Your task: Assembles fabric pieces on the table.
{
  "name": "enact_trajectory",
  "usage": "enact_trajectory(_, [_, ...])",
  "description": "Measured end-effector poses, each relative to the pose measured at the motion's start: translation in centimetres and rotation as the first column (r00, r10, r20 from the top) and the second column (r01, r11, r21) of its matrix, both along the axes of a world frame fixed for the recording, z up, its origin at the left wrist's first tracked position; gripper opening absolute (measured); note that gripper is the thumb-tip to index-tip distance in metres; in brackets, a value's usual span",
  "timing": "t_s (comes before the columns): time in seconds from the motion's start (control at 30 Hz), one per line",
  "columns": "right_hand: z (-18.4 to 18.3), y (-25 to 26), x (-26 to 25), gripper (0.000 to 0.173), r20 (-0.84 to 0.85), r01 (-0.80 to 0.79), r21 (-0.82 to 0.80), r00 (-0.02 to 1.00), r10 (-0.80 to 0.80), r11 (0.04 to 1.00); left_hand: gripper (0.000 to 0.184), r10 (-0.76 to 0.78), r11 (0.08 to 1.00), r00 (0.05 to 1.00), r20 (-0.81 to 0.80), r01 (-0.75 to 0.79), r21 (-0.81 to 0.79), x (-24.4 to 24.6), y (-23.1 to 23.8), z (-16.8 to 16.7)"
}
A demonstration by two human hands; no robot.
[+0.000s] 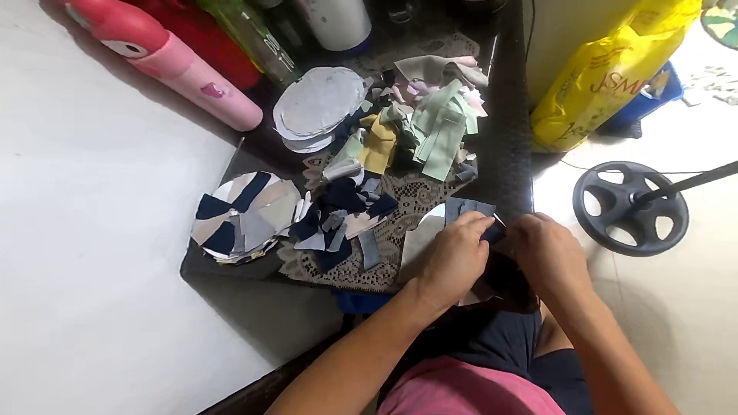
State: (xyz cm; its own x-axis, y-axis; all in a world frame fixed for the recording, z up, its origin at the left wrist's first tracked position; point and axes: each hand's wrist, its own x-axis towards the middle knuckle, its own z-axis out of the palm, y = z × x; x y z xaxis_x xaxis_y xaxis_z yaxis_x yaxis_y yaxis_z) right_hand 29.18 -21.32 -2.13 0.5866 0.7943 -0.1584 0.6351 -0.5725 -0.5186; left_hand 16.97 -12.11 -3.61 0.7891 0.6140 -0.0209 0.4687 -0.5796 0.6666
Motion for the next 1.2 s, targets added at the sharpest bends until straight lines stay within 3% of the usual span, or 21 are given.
enact_trajectory(0.27, [-0.6,0.3,0.5,0.015,-0.029,0.008,-0.003,1.0,-0.008,1.0,0.033,-0.049,0.997,0.999,-0.012,0.049,0.055,0.5,0.8,0.2])
enact_trajectory(0.4, [-0.9,-0.1,0.4,0.012,0.059,0.001,0.211,0.998,-0.014,0.978,0.023,-0.003,1.0,1.0,0.03,0.003,-0.005,0.1,1.1,0.9])
enact_trajectory(0.5, [-0.5,0.3,0.6,0.01,0.107,-0.019,0.311,0.994,-0.015,0.95,0.015,0.023,0.999,0.981,0.195,-0.03,0.03,-0.2,1.6,1.0])
enact_trajectory(0.6, [-0.2,1.1,1.0,0.011,0.042,0.001,0.216,0.999,-0.011,0.976,0.013,0.023,0.99,0.976,0.217,-0.052,0.131,0.2,2.1,0.6])
enact_trajectory(0.7, [0.1,1.7,1.3,0.014,-0.015,0.031,0.011,0.999,-0.031,0.999,0.012,0.022,0.994,0.995,0.097,-0.032,0.108,0.5,2.0,0.2])
enact_trajectory(0.77, [0.1,1.6,1.3,0.015,-0.024,0.034,-0.044,0.999,-0.035,0.998,0.012,0.008,0.994,0.998,0.054,-0.014,0.108,0.5,1.7,0.1])
enact_trajectory(1.2, [-0.4,1.3,1.3,0.014,-0.002,0.002,-0.042,1.0,-0.002,0.999,0.019,-0.096,0.972,0.995,-0.042,0.103,0.211,0.4,1.0,-0.1])
